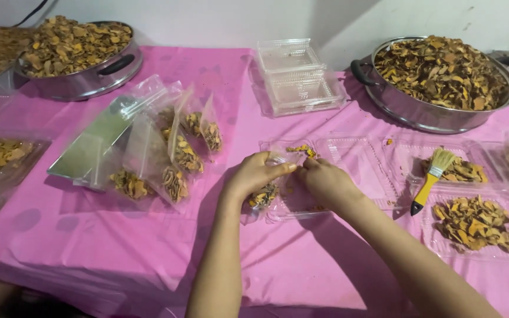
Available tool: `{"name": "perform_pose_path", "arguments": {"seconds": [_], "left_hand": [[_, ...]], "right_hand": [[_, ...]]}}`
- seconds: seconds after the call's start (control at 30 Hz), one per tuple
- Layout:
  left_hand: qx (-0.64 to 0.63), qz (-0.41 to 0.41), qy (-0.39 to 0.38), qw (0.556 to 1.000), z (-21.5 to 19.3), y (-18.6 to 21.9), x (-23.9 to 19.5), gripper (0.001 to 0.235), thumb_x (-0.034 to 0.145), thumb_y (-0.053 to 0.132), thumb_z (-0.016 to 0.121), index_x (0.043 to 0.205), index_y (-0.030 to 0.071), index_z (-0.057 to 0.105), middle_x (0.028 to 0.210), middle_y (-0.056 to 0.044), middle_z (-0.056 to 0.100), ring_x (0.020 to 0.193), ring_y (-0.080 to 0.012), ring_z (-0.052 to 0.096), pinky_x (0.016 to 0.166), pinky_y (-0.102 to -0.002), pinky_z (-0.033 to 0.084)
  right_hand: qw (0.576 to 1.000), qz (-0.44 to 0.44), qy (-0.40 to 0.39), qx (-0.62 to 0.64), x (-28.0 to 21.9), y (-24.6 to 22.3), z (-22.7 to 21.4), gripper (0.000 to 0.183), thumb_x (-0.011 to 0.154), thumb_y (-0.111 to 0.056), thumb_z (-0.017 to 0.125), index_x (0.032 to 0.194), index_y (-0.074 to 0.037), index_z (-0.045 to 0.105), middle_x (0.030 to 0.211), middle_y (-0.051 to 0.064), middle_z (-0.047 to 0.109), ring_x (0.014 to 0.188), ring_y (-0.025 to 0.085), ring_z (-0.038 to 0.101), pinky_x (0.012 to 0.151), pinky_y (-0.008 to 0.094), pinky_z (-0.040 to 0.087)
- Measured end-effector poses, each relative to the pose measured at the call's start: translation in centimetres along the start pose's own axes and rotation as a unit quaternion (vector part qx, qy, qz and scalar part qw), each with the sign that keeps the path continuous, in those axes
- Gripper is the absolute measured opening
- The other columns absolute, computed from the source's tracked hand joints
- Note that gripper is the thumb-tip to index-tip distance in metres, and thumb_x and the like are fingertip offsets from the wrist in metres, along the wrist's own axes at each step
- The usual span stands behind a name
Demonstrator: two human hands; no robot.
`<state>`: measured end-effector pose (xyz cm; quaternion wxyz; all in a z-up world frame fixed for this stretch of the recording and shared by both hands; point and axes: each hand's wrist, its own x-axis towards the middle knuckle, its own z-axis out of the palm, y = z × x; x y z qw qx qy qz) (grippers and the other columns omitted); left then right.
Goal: Sorting and packaging dried leaves into plastic containers and bags
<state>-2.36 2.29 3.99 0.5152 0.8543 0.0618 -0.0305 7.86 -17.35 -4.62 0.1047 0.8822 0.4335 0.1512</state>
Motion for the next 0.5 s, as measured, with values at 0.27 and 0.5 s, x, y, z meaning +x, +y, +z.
{"name": "perform_pose_path", "arguments": {"seconds": [0.27, 0.5], "left_hand": [[-0.120, 0.028, 0.020, 0.992, 1.4, -5.1, 3.9, 0.061, 0.073, 0.057, 0.075, 0.107, 0.007, 0.077, 0.105, -0.013, 0.075, 0.110, -0.0270, 0.066, 0.095, -0.040, 0.051], [-0.194, 0.020, 0.047, 0.980, 0.5, -5.6, 4.2, 0.060, 0.074, 0.062, 0.076, 0.096, 0.006, 0.077, 0.090, -0.007, 0.070, 0.094, -0.0212, 0.063, 0.088, -0.035, 0.050]], "right_hand": [[0.972, 0.079, 0.072, 0.210, 3.9, 1.9, 2.7, 0.043, 0.080, -0.027, 0.074, 0.116, -0.003, 0.068, 0.113, 0.024, 0.070, 0.106, 0.044, 0.070, 0.091, 0.051, 0.058], [0.983, 0.137, 0.043, 0.113, 6.3, 1.4, 6.2, 0.054, 0.062, -0.029, 0.087, 0.111, -0.011, 0.070, 0.109, 0.012, 0.066, 0.104, 0.037, 0.069, 0.087, 0.042, 0.061]]}}
